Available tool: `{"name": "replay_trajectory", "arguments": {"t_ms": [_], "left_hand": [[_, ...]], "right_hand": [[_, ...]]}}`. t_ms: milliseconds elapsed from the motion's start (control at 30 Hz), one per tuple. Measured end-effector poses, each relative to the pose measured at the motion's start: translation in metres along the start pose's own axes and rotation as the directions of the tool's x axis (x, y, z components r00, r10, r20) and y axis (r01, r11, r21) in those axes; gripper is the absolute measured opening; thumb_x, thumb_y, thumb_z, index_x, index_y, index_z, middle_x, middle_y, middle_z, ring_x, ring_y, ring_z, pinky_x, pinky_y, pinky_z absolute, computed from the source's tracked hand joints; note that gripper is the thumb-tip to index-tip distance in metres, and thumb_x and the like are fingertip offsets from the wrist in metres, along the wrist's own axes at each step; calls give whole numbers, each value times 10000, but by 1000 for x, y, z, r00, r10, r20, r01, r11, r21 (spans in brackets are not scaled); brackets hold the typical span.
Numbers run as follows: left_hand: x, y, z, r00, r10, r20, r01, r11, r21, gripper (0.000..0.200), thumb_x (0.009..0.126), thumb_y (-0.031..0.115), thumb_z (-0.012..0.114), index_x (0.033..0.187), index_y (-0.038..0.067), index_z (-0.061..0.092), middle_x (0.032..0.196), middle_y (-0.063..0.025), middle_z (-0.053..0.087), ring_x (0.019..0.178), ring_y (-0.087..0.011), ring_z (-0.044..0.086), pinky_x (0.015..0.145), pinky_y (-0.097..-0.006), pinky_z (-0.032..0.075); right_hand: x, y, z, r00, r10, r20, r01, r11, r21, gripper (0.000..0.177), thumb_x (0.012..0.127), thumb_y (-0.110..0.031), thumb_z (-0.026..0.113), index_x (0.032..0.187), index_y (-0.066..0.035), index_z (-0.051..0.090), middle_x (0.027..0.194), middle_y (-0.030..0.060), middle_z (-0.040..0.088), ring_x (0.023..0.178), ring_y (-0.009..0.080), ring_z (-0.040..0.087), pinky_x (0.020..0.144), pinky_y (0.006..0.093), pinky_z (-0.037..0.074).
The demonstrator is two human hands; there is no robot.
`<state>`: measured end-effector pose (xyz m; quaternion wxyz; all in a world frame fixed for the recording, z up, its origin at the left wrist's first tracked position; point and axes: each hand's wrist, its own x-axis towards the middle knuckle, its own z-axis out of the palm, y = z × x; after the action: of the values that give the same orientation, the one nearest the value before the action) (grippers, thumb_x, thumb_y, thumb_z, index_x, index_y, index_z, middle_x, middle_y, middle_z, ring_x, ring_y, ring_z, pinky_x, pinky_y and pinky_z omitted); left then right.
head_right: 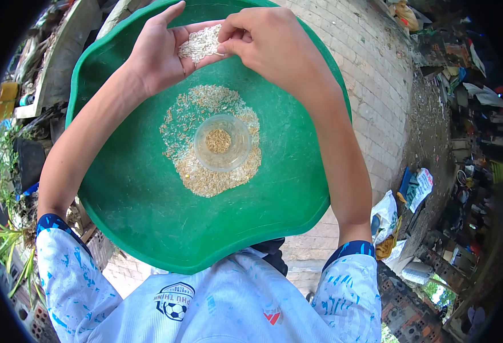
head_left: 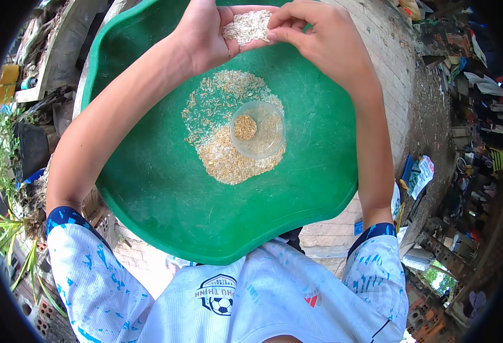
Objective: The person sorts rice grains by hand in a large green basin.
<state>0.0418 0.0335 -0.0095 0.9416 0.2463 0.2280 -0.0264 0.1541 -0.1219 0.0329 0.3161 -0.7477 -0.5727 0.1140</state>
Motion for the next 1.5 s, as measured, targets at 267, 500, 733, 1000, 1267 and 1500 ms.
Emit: {"name": "replay_trajectory", "arguments": {"t_ms": [267, 500, 733, 1000, 1267, 1500], "left_hand": [[-4, 1, 6, 998, 7, -63, -10, 999, -49, 772, 1037, 547, 232, 1354, -119, 461, 1213, -198, 636, 1080, -284, 656, 947, -387, 550], [6, 0, -14, 995, 29, 93, -26, 999, -37, 777, 1038, 548, 221, 1353, -122, 457, 1206, -206, 635, 1068, -287, 657, 930, -394, 563], [0, 3, -2, 999, 26, 28, -24, 997, -75, 777, 1036, 556, 226, 1352, -115, 459, 1210, -208, 633, 1057, -282, 663, 909, -393, 575], [1, 3, -4, 996, 74, 53, -72, 996, -47, 781, 1034, 561, 229, 1346, -114, 469, 1223, -212, 631, 1080, -284, 658, 938, -393, 557], [4, 2, -9, 991, 79, 109, -79, 997, -3, 791, 1032, 568, 224, 1346, -114, 472, 1212, -205, 638, 1073, -275, 661, 935, -383, 560], [3, 1, -7, 999, 50, 19, -49, 999, -21, 771, 1033, 558, 242, 1343, -110, 472, 1181, -188, 648, 1047, -269, 667, 904, -373, 576]], "right_hand": [[3, 8, 14, 986, -166, 4, 165, 975, -147, 140, 844, -102, 657, 917, 9, 702, 826, 153, 669, 737, 248, 676, 685, 360, 526], [3, 1, 6, 996, -83, -45, 84, 996, 13, 138, 836, -109, 691, 892, 16, 679, 801, 133, 658, 729, 219, 656, 684, 329, 515], [4, -1, 4, 978, -203, 38, 205, 978, -43, 117, 846, -90, 690, 909, 6, 670, 805, 127, 635, 716, 244, 624, 684, 336, 503], [5, 2, 6, 966, -257, -39, 254, 965, -66, 109, 856, -85, 673, 917, 6, 662, 839, 132, 651, 749, 259, 636, 707, 347, 510], [4, 0, 2, 982, -190, 1, 190, 981, -47, 130, 860, -89, 665, 950, 2, 685, 858, 127, 673, 773, 244, 661, 710, 338, 518], [4, 6, 15, 970, -240, 44, 244, 960, -140, 99, 863, -57, 628, 920, 11, 672, 867, 155, 657, 770, 326, 637, 727, 392, 515]]}}
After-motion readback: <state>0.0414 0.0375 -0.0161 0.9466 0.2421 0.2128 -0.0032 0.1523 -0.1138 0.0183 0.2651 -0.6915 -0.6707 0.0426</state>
